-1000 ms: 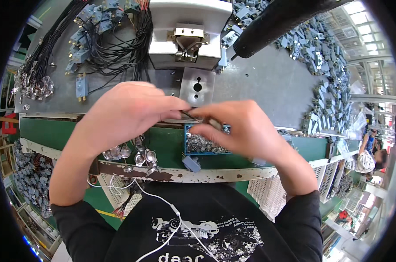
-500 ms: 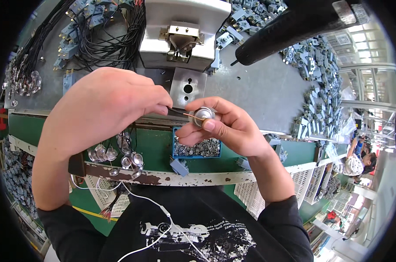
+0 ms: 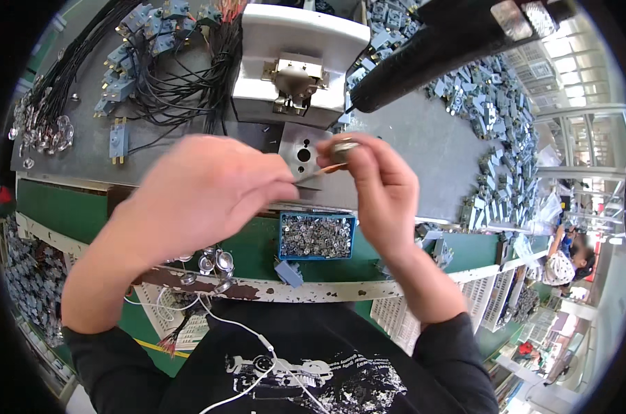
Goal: Assembling small electronic components using an electric screwdriver on a factory line.
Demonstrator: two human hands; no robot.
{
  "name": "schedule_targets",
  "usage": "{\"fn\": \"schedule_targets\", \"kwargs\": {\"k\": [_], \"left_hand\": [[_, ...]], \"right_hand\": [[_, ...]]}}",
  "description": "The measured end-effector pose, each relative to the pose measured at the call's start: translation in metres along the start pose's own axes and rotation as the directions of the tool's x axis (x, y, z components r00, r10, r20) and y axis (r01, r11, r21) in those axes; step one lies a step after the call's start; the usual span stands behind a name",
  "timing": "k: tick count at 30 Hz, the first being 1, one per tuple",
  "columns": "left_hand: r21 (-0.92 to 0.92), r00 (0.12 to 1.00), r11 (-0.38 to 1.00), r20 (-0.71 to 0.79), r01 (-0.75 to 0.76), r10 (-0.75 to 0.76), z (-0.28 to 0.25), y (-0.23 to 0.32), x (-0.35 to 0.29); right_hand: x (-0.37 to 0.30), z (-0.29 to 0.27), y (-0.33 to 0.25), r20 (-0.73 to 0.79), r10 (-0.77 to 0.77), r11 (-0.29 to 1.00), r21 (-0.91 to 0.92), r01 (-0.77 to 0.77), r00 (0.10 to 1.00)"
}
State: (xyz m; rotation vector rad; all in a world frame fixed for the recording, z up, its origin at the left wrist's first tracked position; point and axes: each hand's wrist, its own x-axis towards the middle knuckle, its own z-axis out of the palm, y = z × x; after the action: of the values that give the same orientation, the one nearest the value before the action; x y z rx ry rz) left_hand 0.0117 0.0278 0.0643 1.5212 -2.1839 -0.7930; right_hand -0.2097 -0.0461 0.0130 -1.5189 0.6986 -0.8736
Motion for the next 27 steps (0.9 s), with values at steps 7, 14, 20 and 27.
{"fn": "schedule_targets", "kwargs": {"k": [7,14,20,27], "left_hand": [[-0.024,0.963,0.982,-0.203,-0.186,0.177,0.019,-0.022,-0.002],[0.395,0.947,0.889,-0.118,-0.232,0.299,0.02,-0.018,-0.009],[0.313,0.929,0.916,-0.19,-0.25,0.319,0.024,-0.015,-0.005],[0.389,0.97,0.89,0.049,-0.239,0.239,0.021,-0.012,-0.008]], "right_hand": [[-0.004,-0.005,-0.005,0.169,0.148,0.943,0.272,-0.191,0.974],[0.021,-0.021,-0.015,0.506,0.431,0.902,-0.272,-0.336,0.747],[0.0,-0.023,-0.024,0.421,0.109,0.967,-0.254,0.002,0.901],[0.013,-0.023,-0.016,0.654,0.163,0.862,-0.458,0.216,0.738]]}}
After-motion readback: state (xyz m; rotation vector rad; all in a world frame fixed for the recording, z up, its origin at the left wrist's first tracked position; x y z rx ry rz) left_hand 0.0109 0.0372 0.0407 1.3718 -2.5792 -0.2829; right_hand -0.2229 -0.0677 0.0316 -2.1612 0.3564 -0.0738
